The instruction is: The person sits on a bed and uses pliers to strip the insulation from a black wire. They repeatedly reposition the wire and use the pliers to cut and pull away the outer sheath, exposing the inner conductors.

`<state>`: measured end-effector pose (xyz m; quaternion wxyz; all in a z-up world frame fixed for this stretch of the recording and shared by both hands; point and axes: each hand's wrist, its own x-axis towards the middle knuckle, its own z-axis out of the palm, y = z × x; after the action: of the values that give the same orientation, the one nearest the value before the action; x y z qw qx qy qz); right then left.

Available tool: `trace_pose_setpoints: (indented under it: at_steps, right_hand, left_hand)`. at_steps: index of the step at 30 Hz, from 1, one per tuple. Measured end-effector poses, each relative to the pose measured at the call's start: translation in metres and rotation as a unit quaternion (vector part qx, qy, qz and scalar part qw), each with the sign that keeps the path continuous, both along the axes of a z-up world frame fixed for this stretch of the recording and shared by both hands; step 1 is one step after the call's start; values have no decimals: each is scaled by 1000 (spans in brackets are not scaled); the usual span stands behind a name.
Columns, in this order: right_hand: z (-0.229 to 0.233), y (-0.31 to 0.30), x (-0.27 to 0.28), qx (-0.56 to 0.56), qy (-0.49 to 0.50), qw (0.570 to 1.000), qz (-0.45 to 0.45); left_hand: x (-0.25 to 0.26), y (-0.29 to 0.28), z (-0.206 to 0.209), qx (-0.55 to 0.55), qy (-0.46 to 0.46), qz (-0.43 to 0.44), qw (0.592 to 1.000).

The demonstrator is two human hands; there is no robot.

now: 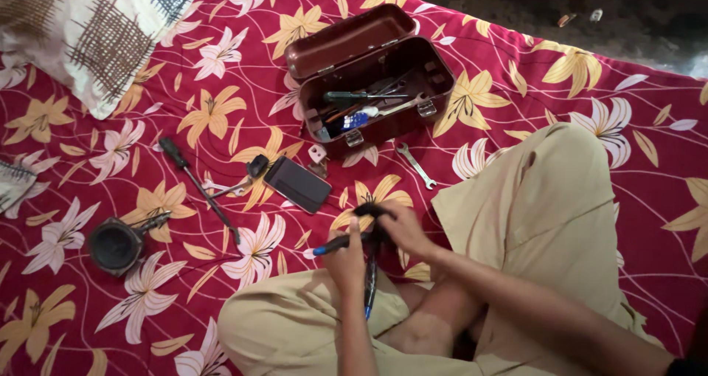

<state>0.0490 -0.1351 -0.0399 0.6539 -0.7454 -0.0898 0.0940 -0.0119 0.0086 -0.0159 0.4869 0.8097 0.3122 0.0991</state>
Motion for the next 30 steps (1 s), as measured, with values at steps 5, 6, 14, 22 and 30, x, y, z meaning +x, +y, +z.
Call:
trace_pose_setpoints:
  at_steps: [5,6,14,22,30]
  right_hand:
    - [-9,-16,21,8,74,989,-126]
    - [-4,-18,23,4,65,990,-123]
    - [50,-14,6,-135,-286,948,47]
    - [49,-10,8,-219,-324,913,113]
    - [39,-18,31,-225,-260,937,59]
  left_hand:
    - [-1,2,6,-142,-4,11,990]
    - [0,2,4,-180,-17,25,983]
    - [0,-9,16,-93,-173,-58,979]
    - [1,-13,43,-50,-197,-69,977]
    - [2,-19,48,-34,-176,-126,976]
